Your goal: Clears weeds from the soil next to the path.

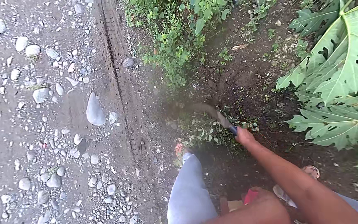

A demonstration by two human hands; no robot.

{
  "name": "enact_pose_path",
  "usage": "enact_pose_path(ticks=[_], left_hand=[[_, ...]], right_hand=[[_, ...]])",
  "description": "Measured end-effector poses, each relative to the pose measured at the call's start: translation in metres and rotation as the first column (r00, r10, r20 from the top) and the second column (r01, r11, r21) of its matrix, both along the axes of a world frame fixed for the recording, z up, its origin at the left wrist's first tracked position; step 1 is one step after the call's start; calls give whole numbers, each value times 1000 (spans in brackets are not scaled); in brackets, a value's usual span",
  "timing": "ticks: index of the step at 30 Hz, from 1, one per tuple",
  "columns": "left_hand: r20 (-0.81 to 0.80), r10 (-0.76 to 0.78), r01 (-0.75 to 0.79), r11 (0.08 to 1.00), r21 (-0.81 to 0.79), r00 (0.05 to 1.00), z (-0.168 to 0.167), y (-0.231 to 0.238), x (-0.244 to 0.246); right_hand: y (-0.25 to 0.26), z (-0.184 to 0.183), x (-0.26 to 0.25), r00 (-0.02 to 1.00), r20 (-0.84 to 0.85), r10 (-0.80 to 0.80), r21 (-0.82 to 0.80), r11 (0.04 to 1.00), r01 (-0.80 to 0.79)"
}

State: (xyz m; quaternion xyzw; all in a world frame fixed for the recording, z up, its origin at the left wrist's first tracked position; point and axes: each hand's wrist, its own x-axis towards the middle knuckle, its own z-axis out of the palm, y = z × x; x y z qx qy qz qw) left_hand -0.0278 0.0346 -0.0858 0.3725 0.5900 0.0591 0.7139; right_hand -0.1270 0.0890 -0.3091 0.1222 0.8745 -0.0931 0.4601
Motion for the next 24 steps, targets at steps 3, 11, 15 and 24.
enact_pose_path(ticks=[3, 11, 15, 24], left_hand=[[-39, -85, 86, 996, 23, 996, -1, 3, 2], [17, 71, -71, 997, -17, 997, 7, -1, -4], [-23, -60, 61, 996, 60, 998, -9, 5, 2], [-64, -210, 217, 966, 143, 976, -5, 4, 2]], right_hand=[[15, 18, -4, 982, 39, 183, 63, 981, -185], [-14, 2, -11, 946, -76, -316, -210, 932, 294], [16, -20, 12, 992, 121, -22, -96, 995, 34], [197, 50, 23, 963, 106, 246, 87, 963, -256]])
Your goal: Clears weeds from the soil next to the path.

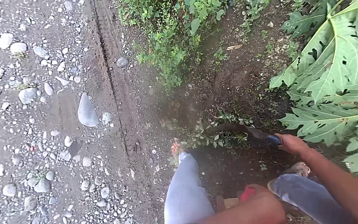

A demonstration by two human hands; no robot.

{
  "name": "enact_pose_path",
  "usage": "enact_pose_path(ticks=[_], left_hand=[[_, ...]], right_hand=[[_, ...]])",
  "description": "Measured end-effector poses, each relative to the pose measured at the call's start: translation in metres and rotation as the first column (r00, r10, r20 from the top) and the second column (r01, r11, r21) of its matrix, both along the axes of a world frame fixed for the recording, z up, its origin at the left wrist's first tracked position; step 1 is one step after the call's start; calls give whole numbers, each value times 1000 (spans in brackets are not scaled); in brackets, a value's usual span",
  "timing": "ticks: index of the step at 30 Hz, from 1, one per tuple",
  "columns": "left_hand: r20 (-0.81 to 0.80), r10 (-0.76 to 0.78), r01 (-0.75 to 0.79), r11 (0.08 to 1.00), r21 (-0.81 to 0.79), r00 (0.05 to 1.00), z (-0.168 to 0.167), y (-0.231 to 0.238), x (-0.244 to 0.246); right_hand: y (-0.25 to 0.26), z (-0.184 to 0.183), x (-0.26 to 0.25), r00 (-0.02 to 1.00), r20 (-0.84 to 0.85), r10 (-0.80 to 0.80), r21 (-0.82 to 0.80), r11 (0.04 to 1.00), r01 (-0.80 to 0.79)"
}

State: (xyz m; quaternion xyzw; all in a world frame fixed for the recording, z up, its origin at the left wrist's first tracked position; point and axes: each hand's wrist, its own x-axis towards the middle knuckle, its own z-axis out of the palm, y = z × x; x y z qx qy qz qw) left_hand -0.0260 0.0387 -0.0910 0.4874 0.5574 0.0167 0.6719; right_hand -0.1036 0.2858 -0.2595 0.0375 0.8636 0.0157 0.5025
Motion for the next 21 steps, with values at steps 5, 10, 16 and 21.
enact_pose_path(ticks=[5, 10, 16, 21], left_hand=[[-15, -58, 58, 998, 16, 998, -5, 6, 3], [10, 14, -13, 999, -41, 1000, 6, 1, -7], [5, 46, -46, 999, -19, 999, -11, 4, 5], [16, -30, 30, 999, -27, 999, -9, 7, 6]], right_hand=[[-38, 11, -9, 847, -223, -483, -321, 857, 404], [-125, -48, 2, 575, -76, -815, -515, 526, 677], [-57, -56, 39, 970, -12, -241, -46, 970, 240], [-43, -25, 33, 910, -156, -384, -191, 916, 354]])
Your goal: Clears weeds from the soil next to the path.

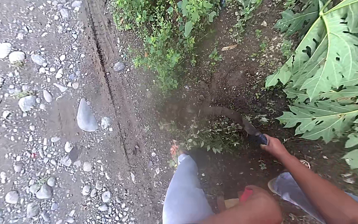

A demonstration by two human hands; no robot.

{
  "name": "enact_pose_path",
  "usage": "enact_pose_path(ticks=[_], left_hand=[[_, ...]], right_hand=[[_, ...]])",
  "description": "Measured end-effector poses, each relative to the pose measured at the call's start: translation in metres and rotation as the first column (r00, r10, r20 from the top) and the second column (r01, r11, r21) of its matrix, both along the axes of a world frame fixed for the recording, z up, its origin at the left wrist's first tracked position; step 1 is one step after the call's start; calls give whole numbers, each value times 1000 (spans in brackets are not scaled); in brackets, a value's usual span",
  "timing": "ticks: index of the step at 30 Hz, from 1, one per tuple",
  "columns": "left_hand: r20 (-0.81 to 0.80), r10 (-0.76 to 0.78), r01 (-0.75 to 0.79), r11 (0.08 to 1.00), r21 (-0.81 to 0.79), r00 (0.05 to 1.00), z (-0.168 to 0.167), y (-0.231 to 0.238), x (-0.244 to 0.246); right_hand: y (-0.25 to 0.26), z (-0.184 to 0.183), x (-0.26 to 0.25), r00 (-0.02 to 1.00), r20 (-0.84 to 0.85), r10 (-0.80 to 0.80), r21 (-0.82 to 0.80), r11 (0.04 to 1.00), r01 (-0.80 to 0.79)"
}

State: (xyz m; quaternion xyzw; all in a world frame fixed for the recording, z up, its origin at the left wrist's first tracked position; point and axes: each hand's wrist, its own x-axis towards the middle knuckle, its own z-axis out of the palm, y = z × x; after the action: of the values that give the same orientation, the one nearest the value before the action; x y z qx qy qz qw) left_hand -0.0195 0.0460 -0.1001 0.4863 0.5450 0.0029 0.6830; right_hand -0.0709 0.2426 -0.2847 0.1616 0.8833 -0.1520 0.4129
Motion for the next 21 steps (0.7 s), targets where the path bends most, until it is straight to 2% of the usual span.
enact_pose_path(ticks=[3, 5, 6, 7, 8, 10, 13, 16, 19, 21], left_hand=[[1, -31, 31, 999, -17, 1000, 16, -5, -11], [-5, -3, 3, 1000, -12, 1000, 9, -4, -7], [-1, 20, -20, 1000, -19, 1000, 5, -2, -5], [-1, 30, -30, 999, -24, 1000, 1, -1, -3], [-3, 33, -34, 999, -25, 999, -2, 1, -2], [-12, 21, -22, 1000, -20, 1000, -1, -1, -6], [-21, 2, -3, 1000, -18, 1000, 5, -2, -8], [-6, 56, -56, 997, -49, 998, 8, -2, -7], [0, 15, -15, 998, -54, 1000, 12, -3, -11], [-13, 43, -44, 998, -52, 999, 3, -1, -5]], right_hand=[[-46, -3, -16, 948, -131, -290, -203, 944, 261], [-81, -14, -26, 911, -113, -397, -296, 888, 351], [-91, -23, -27, 923, -93, -373, -287, 898, 333], [-94, -32, -27, 959, -61, -275, -218, 942, 256], [-91, -35, -27, 992, 5, -129, -107, 986, 128], [-76, -33, -29, 982, 146, 117, 45, 991, -125], [-51, -14, -38, 966, 141, 216, 99, 968, -231], [-42, -2, -50, 979, 90, 181, 60, 981, -187], [-62, -7, -56, 999, 1, -49, -79, 996, 48], [-79, -20, -53, 984, 8, -175, -164, 971, 174]])
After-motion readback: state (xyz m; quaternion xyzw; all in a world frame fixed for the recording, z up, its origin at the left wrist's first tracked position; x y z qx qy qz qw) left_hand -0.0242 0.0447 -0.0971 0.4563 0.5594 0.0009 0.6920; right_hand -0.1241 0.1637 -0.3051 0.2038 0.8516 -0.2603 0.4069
